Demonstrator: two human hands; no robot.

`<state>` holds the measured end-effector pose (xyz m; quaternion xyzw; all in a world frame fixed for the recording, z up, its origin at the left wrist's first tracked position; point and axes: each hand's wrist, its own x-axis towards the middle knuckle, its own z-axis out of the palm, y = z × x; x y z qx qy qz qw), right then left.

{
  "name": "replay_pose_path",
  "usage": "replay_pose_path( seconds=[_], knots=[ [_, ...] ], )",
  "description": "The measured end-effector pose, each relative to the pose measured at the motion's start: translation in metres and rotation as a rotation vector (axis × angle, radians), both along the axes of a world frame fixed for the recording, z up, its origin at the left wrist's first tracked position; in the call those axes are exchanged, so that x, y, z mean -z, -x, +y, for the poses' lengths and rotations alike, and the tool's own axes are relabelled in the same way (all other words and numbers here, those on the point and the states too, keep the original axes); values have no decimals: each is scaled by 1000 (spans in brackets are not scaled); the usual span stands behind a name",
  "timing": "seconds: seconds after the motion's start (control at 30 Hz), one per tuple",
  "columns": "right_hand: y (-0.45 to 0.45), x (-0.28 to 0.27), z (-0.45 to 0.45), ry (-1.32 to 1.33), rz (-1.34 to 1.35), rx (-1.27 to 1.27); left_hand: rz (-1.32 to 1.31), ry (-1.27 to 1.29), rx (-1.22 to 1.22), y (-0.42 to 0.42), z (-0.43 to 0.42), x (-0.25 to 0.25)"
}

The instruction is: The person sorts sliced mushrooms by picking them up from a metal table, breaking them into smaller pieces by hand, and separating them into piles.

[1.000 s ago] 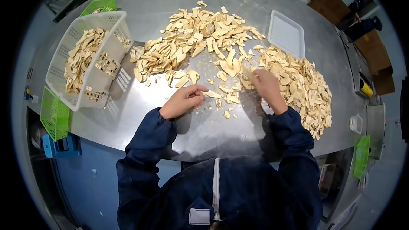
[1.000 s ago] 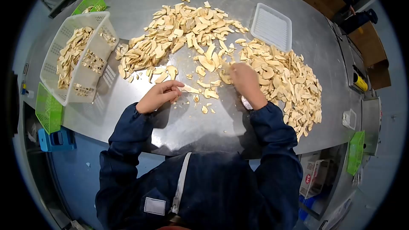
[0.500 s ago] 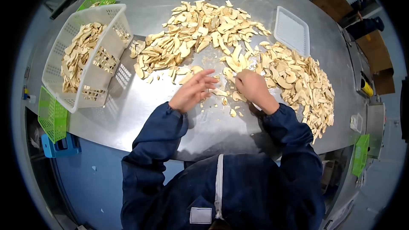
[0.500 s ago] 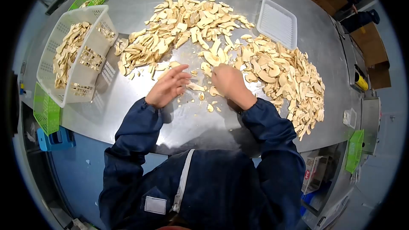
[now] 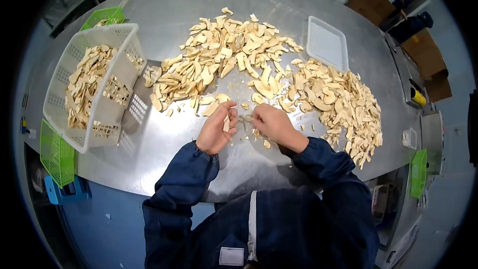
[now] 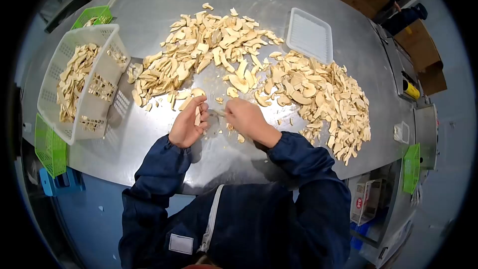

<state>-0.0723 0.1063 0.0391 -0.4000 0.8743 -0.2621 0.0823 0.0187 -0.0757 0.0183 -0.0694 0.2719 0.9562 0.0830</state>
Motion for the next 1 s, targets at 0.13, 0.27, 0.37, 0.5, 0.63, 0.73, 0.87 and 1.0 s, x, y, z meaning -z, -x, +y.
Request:
replay_pose_path(
  seconds=[0.13,0.27,0.37,0.5,0.63,0.73,0.87,1.0],
  knots=[
    [-1,-25,7,374,-709,140,-30,184,9,-3,12,-6],
    [-15,-9,5,489,-950,27,-14,254,3,-5,22,-6],
    [-14,-12,8,494,-1016,51,21,230,-37,-3,20,7],
    [-14,-14,10,428,-749,-32,-42,112,-12,-4,20,3],
    [-5,-15,19,262,-472,-193,-18,-188,19,-2,11,19],
    [9,8,33,148,168,-389,-44,-305,51,-4,12,18],
    [58,0,84,29,236,-254,-47,-302,89,-6,8,18],
    [106,-25,115,-117,440,138,-69,-377,136,-3,10,11]
  ],
)
